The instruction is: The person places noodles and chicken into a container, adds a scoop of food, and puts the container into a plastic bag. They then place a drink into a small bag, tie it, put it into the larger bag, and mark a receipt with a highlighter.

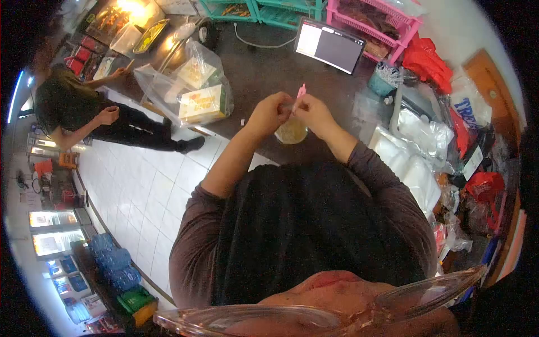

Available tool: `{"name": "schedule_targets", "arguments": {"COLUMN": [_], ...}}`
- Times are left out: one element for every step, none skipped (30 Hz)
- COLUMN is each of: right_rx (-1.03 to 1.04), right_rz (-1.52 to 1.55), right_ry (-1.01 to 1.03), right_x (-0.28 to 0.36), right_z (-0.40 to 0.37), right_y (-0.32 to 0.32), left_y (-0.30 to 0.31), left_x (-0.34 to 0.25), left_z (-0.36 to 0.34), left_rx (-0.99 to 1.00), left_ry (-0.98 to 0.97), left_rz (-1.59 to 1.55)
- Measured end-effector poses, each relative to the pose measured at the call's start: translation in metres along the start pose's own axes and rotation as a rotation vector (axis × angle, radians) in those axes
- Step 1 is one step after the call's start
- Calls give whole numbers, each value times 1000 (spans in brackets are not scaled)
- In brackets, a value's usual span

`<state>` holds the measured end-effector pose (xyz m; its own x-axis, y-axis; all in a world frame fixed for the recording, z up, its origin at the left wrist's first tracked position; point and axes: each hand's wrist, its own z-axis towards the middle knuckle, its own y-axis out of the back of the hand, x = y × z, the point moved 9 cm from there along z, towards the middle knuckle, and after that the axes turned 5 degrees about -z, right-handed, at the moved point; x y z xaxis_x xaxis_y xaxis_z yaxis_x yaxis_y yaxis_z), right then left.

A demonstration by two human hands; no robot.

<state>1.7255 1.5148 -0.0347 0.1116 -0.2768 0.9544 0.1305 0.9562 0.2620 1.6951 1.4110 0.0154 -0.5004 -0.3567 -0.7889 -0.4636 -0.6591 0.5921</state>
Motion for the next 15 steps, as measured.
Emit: {"name": "schedule_targets", "arguments": {"right_rx": [-24,-48,-51,-56,-61,-62,-64,-67,-60,-54,-49,-61,-73,-85,-68], "right_rz": [-106,-213,-250,-288,-326,-358,-389,-421,-446,-469,-493,-532,-570,-608,-641], "right_ry": [79,162,215,268,322,339,355,373,385,398,411,461,510,559,587], "right_x": [15,28,36,43,47,48,48,48,48,47,46,49,50,53,53], "right_z": [-4,-8,-11,-14,-18,-20,-22,-24,-25,-26,-27,-29,-30,-32,-33], "right_y": [3,4,4,3,1,0,-1,-3,-4,-6,-8,-9,-10,-11,-12], "left_y": [-1,-2,-6,-11,-15,-19,-21,-22,-24,-25,-26,-28,-30,-34,-37], "left_x": [-2,-7,-2,2,4,11,15,19,24,29,35,43,50,55,63], "left_z": [2,1,3,4,5,6,6,7,7,6,5,4,3,1,-2], "left_rx": [-37,-76,-60,-43,-27,10,48,85,141,197,253,274,295,315,317], "left_ry": [-125,-252,-241,-231,-224,-164,-106,-50,-2,44,90,124,159,193,272], "left_rz": [78,158,180,201,222,216,210,205,148,91,35,-91,-216,-342,-535]}}
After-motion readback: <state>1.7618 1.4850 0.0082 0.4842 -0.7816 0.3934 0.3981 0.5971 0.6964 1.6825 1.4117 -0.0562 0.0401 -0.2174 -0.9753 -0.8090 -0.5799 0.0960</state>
